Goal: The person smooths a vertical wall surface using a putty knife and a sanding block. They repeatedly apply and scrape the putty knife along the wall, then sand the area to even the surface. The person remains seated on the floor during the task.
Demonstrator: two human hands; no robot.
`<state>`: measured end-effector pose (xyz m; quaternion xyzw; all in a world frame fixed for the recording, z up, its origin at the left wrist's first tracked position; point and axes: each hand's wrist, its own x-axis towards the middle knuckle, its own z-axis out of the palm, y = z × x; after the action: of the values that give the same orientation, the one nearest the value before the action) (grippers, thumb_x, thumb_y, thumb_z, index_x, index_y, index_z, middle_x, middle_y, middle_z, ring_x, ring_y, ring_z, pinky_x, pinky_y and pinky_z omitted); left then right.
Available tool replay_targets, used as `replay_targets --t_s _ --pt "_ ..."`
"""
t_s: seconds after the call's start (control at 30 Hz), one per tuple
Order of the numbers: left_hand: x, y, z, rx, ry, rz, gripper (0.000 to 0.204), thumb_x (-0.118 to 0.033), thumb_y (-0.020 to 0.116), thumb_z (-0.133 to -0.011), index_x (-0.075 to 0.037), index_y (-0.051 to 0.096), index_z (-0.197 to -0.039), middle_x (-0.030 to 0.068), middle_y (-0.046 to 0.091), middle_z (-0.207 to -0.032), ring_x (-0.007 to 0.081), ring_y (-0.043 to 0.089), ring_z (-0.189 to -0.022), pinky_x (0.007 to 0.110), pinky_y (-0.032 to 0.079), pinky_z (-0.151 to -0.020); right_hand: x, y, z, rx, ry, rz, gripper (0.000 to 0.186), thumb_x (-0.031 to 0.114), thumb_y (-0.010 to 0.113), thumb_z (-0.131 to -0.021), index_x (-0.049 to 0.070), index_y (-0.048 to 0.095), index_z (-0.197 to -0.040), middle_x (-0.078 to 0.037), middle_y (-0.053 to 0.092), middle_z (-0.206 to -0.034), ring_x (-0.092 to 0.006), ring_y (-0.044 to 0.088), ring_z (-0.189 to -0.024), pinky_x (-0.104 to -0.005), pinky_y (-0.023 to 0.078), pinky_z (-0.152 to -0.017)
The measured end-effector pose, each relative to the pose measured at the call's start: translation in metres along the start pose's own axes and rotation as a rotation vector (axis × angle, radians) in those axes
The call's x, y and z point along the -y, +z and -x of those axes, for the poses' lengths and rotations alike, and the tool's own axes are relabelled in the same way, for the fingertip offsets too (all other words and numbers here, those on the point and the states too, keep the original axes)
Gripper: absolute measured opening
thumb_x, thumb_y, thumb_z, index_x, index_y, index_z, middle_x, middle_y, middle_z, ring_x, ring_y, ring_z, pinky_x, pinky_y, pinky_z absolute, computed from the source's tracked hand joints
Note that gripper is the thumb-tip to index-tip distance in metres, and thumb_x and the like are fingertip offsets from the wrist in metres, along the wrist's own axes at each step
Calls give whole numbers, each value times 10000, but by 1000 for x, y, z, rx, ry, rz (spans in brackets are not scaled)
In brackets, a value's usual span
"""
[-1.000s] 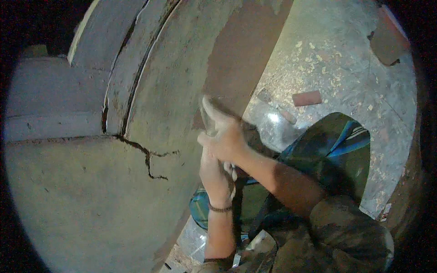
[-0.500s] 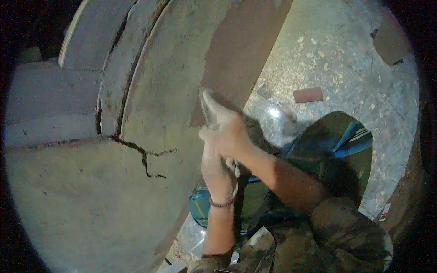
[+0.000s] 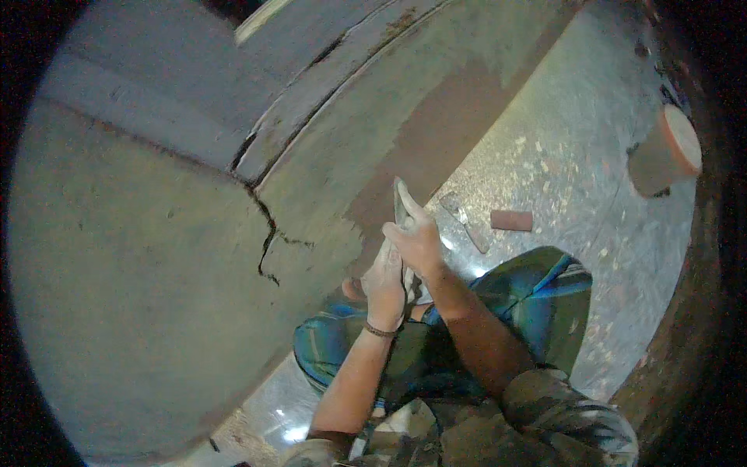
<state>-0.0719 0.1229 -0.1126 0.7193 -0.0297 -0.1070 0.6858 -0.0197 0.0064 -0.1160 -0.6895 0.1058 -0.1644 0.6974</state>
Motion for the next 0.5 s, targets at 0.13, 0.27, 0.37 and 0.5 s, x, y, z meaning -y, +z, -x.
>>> replay_targets --t_s 0.13,0.27,0.37,0.5 --pt "66 -22 10 101 117 -359 529 -240 564 -986 24 480 -1437 163 554 -1432 292 512 -1330 396 389 -1108 -45 10 34 -9 -73 -30 767 74 680 -807 -6 425 -1526 -108 677 -1163 -96 594 -843 -253 510 -773" --pt "103 -23 30 6 544 -950 439 -304 570 -994 15 595 -1293 266 627 -1262 431 610 -1143 487 485 -961 -95 8 54 72 293 -37 751 58 687 -839 -7 413 -1535 -100 659 -1122 -132 608 -865 -289 524 -746" --pt "98 -12 40 15 299 -769 468 -376 531 -1015 1 617 -1277 287 657 -1191 469 619 -1107 506 487 -959 -108 -6 69 129 301 -103 732 51 682 -876 -3 393 -1546 -119 632 -1168 -181 619 -901 -313 534 -741" --pt "71 9 49 27 143 -493 442 -377 518 -1001 -26 637 -1241 302 667 -1108 487 616 -1070 532 474 -946 -88 -31 82 -19 355 -436 756 39 679 -895 26 349 -1575 -95 628 -1088 -186 617 -871 -322 538 -730"
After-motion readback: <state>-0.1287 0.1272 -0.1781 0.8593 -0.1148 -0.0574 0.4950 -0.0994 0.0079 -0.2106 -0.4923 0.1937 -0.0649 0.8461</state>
